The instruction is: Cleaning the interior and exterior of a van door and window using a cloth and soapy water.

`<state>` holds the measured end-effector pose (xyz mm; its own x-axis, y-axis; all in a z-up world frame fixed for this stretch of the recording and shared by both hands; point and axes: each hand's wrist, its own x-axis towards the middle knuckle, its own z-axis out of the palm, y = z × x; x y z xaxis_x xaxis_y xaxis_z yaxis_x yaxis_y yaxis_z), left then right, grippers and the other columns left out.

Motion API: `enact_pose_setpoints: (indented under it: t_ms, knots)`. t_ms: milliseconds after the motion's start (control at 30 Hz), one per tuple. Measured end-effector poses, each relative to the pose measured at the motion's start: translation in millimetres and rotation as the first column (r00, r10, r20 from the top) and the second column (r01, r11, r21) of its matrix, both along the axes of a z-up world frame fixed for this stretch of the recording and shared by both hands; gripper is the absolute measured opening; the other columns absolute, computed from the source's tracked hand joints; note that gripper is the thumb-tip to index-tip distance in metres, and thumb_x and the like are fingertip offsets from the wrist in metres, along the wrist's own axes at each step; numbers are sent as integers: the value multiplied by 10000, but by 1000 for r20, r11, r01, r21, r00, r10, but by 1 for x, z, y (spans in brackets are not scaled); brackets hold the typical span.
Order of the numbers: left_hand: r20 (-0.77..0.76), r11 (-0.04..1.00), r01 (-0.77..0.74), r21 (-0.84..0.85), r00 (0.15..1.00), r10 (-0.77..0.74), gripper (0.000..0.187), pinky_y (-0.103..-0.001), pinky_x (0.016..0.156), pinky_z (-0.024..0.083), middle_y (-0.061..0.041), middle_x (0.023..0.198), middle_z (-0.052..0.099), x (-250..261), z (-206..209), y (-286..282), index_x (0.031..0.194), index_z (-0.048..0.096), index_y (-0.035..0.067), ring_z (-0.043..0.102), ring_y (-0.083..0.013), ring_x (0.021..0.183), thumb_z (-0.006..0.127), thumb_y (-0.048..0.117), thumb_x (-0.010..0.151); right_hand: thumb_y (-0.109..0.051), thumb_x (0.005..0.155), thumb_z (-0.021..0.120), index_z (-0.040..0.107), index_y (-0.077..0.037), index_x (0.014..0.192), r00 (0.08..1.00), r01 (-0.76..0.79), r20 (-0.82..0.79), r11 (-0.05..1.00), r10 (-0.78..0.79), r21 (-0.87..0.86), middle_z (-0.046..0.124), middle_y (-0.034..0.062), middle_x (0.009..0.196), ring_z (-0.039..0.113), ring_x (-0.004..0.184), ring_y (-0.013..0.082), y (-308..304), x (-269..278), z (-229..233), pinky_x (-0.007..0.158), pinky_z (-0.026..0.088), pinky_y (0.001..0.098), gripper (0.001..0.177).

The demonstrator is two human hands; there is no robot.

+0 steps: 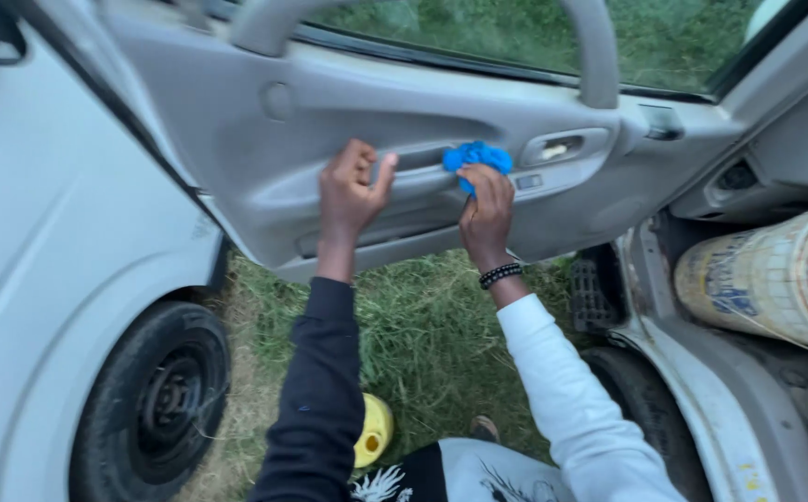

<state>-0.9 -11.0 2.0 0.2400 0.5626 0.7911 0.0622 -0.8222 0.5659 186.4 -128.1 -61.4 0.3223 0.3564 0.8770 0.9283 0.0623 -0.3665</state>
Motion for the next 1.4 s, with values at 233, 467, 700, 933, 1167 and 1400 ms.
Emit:
enact_pose_setpoints:
  t_ms: [233, 467, 700, 933, 1167, 1400]
  knots:
    - [-54, 993, -80, 84, 995, 85, 309, -264, 511, 370, 5, 644, 528, 8, -20, 13, 852, 615, 82, 481, -98, 560, 784, 311, 971, 50, 855, 608, 731, -58, 1081, 994, 96, 75, 978, -84, -186, 651, 135, 1220, 601, 1216, 371, -45, 127, -34, 1071, 424, 470, 279]
    - [-83, 974, -171, 145, 979, 184, 332, -315, 582, 415, -2, 578, 519, 59, -4, -35, 778, 640, 110, 553, -153, 544, 793, 372, 913, 15, 867, 612, 705, -55, 1234, 991, 37, -125, 996, -47, -76, 664, 111, 1301, 577, 1297, 324, -24, 91, -57, 1153, 385, 476, 384]
    - [-97, 995, -66, 70, 993, 73, 236, -316, 670, 393, 12, 643, 596, 116, -12, -70, 872, 677, 100, 487, -116, 564, 794, 297, 929, 83, 789, 606, 724, -110, 1295, 966, -210, 97, 944, 241, -255, 691, 84, 1268, 609, 1257, 295, -49, 128, -44, 1172, 385, 492, 554]
    - [108, 994, -17, -111, 994, 29, 213, -248, 656, 406, -49, 881, 568, 110, -5, -68, 1035, 637, 3, 481, -101, 771, 774, 119, 920, 64, 789, 623, 689, -54, 1279, 997, -42, -66, 993, 35, -111, 667, 141, 1276, 561, 1281, 349, -38, 69, -37, 1169, 336, 509, 508]
    - [62, 996, -80, -30, 995, 82, 162, -270, 676, 459, -70, 863, 598, 115, -16, -61, 955, 626, 9, 532, -141, 728, 773, -12, 891, 31, 811, 610, 686, -79, 1276, 894, -365, 128, 865, 429, -345, 686, 116, 1275, 601, 1281, 302, -27, 62, -30, 1218, 380, 460, 484]
    - [-25, 998, -46, -42, 999, 45, 251, -262, 676, 489, -51, 889, 633, 104, -11, -54, 964, 640, 27, 563, -108, 729, 836, -33, 819, 62, 859, 546, 680, -119, 1400, 976, -157, 114, 964, 185, -215, 710, 94, 1298, 619, 1276, 250, -47, 125, -56, 1224, 343, 490, 586]
